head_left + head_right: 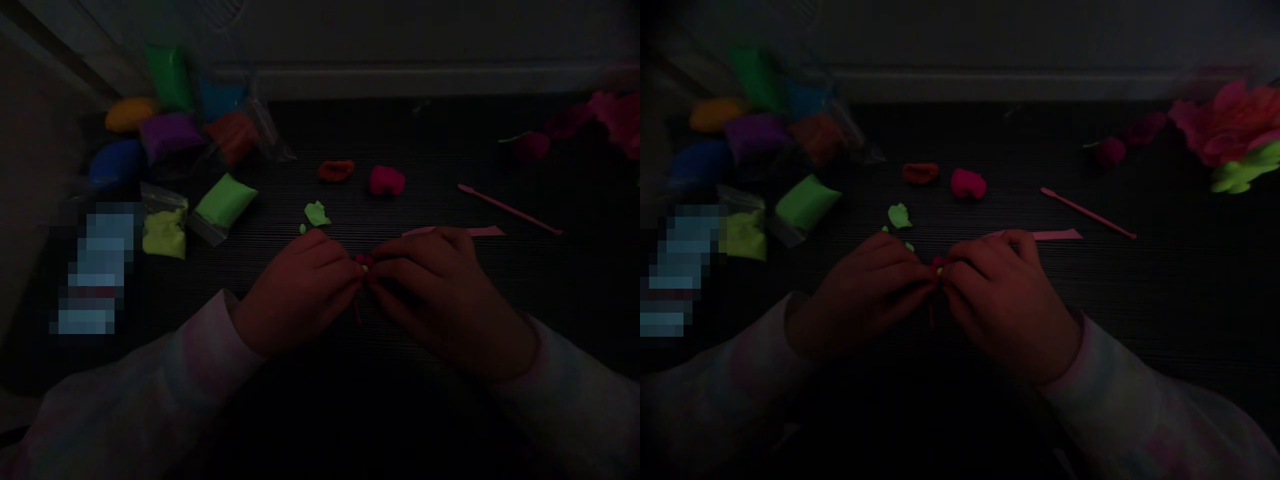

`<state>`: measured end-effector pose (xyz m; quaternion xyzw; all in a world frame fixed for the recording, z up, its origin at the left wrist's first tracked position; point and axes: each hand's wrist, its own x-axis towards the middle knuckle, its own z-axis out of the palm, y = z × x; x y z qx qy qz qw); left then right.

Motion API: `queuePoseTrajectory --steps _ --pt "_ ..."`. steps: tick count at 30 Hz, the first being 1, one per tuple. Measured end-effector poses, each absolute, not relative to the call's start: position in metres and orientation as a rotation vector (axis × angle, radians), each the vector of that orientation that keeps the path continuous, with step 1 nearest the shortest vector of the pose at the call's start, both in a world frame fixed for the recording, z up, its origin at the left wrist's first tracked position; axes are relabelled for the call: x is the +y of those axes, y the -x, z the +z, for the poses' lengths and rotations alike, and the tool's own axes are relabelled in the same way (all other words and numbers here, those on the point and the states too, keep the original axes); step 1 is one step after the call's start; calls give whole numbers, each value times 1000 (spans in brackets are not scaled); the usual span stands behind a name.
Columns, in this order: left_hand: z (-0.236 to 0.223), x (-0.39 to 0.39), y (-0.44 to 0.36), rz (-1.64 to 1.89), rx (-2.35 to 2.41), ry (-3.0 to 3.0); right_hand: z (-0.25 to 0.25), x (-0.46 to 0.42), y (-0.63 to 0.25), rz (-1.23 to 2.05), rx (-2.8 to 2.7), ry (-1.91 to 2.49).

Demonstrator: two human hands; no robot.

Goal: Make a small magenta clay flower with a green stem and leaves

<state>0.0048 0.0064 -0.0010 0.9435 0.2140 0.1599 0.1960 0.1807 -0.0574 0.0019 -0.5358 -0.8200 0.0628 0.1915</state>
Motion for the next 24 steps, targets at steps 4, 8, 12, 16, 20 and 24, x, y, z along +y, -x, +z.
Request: queuePoseTrajectory --steps 4,8,12,16,20,24 --pt "-1 7 -4 450 594 -2647 2 -58 -181 173 -2302 1503" --pt "0 8 -4 440 605 -2625 3 -58 -181 180 -2309 1503" --pt "3 7 -5 494 646 -2573 3 -58 -182 196 -2320 1505" --pt "4 5 -6 493 703 -2535 2 -58 -182 222 -2299 1525" --pt "2 4 -7 395 728 -2522 2 -58 -182 243 -2286 1533" --pt "-1 4 -8 392 717 -2519 1 -57 -181 245 -2290 1527"
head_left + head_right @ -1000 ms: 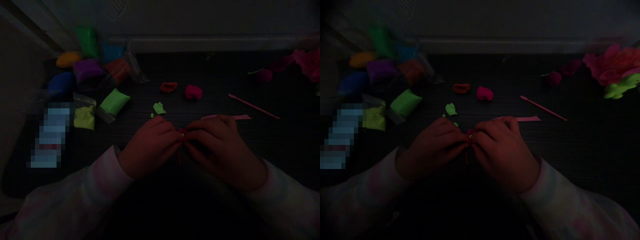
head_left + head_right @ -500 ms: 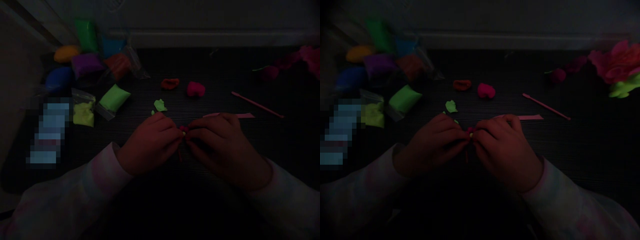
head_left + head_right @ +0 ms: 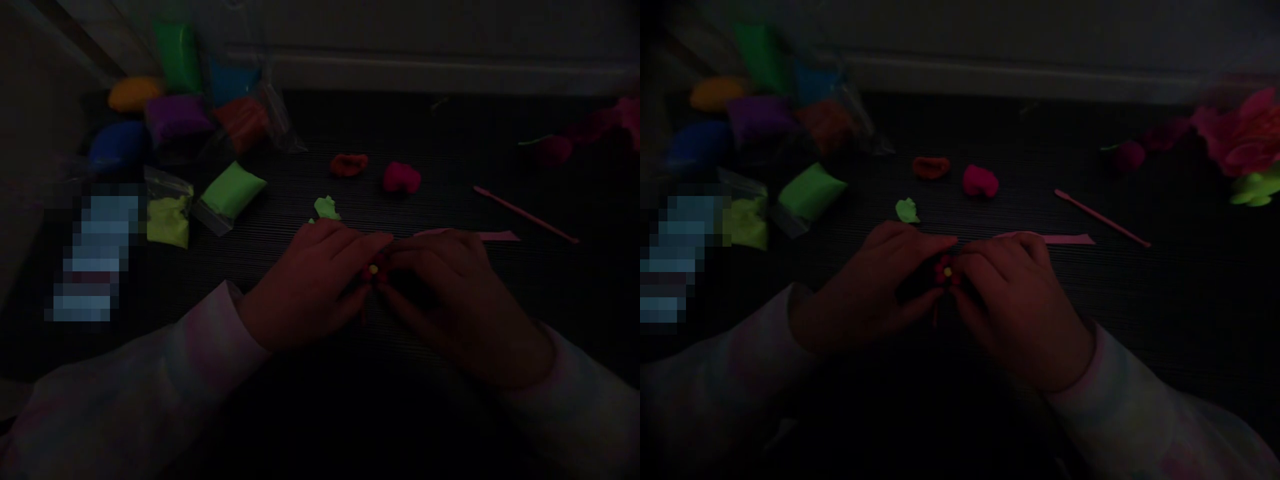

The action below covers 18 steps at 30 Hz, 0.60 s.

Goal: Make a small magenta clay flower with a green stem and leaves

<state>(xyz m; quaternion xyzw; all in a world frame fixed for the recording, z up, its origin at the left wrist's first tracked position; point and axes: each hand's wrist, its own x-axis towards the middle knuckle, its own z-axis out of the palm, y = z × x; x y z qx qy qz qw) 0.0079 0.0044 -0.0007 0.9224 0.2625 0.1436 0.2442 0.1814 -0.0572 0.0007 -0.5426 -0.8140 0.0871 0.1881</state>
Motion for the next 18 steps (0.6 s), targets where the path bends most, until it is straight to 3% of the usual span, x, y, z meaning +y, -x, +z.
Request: queuePoseTrajectory --steps 18 --pt "7 10 -5 379 627 -2369 8 -83 -165 403 -2337 1280"
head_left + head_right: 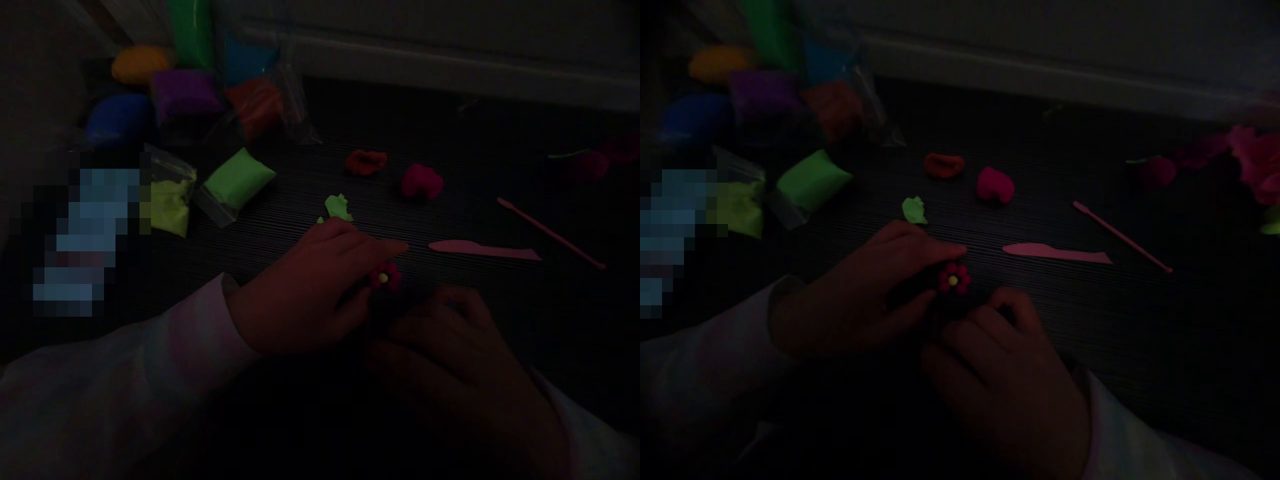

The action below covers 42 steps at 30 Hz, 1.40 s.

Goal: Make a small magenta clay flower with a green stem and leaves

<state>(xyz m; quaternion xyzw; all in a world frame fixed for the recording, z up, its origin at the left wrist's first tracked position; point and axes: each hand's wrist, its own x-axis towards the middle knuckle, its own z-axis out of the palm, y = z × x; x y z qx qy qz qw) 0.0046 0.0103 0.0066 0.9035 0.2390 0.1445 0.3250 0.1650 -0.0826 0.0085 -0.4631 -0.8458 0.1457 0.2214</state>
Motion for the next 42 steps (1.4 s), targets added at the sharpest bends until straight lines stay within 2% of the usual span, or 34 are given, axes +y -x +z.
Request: queuePoseTrajectory --steps 10,23,42 --pt "4 10 -5 402 670 -2360 8 -79 -154 372 -2300 1612" --pt "3 9 -4 408 687 -2321 9 -80 -172 251 -2203 1678" --pt "0 11 -3 381 610 -2440 8 -77 -169 238 -2273 1735"
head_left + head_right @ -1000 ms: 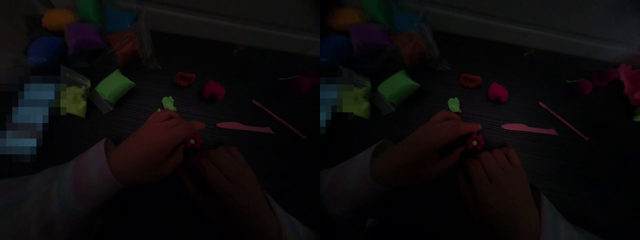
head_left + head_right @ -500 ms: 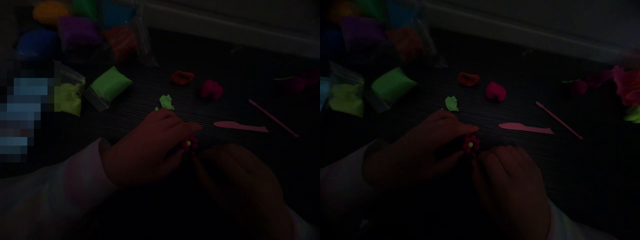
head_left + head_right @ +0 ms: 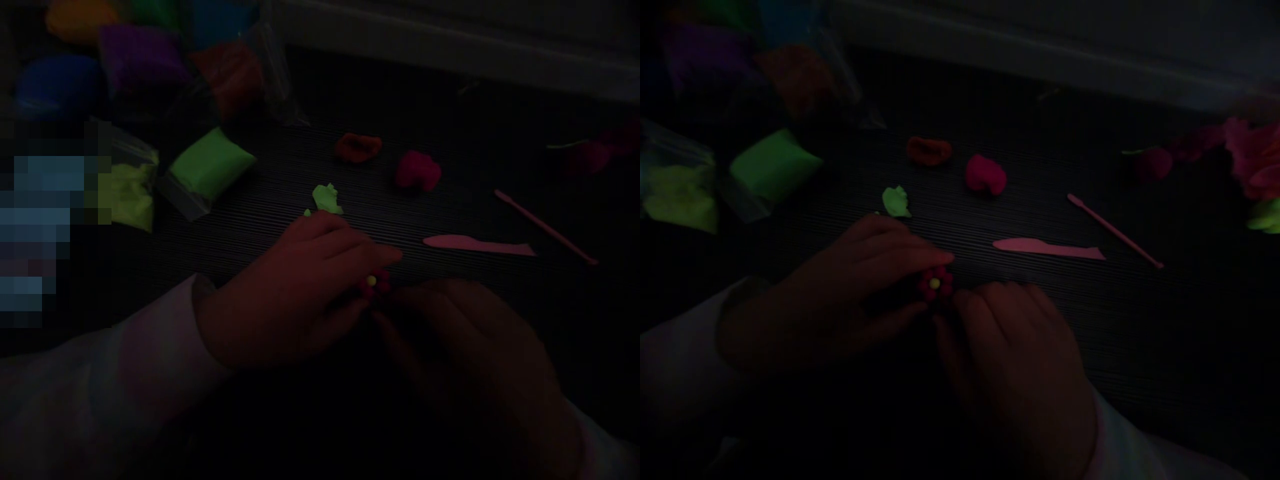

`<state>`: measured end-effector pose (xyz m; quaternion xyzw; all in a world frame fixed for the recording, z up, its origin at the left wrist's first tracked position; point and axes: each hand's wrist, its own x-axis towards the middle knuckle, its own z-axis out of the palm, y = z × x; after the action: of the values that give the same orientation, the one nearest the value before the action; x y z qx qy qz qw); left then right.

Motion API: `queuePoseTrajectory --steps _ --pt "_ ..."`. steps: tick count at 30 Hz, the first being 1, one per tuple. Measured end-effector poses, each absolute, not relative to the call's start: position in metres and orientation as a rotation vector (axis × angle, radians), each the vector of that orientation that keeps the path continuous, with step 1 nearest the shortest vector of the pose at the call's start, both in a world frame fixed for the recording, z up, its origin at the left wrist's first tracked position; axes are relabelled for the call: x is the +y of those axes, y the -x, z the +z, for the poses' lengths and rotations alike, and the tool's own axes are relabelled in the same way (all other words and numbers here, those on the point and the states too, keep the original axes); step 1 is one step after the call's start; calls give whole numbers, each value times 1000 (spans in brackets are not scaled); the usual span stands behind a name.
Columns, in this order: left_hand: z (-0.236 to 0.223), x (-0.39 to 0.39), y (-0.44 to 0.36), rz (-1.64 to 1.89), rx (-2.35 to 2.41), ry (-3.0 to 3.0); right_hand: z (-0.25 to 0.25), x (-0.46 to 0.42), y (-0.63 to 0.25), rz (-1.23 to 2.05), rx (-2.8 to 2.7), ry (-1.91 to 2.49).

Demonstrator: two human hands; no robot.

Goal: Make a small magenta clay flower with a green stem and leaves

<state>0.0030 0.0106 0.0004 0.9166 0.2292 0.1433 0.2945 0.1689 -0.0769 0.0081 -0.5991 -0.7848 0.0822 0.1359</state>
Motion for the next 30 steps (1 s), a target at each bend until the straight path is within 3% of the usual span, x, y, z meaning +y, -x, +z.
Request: queuePoseTrajectory --steps 30 --pt "5 12 -4 508 610 -2480 14 -84 -171 457 -2291 1666"
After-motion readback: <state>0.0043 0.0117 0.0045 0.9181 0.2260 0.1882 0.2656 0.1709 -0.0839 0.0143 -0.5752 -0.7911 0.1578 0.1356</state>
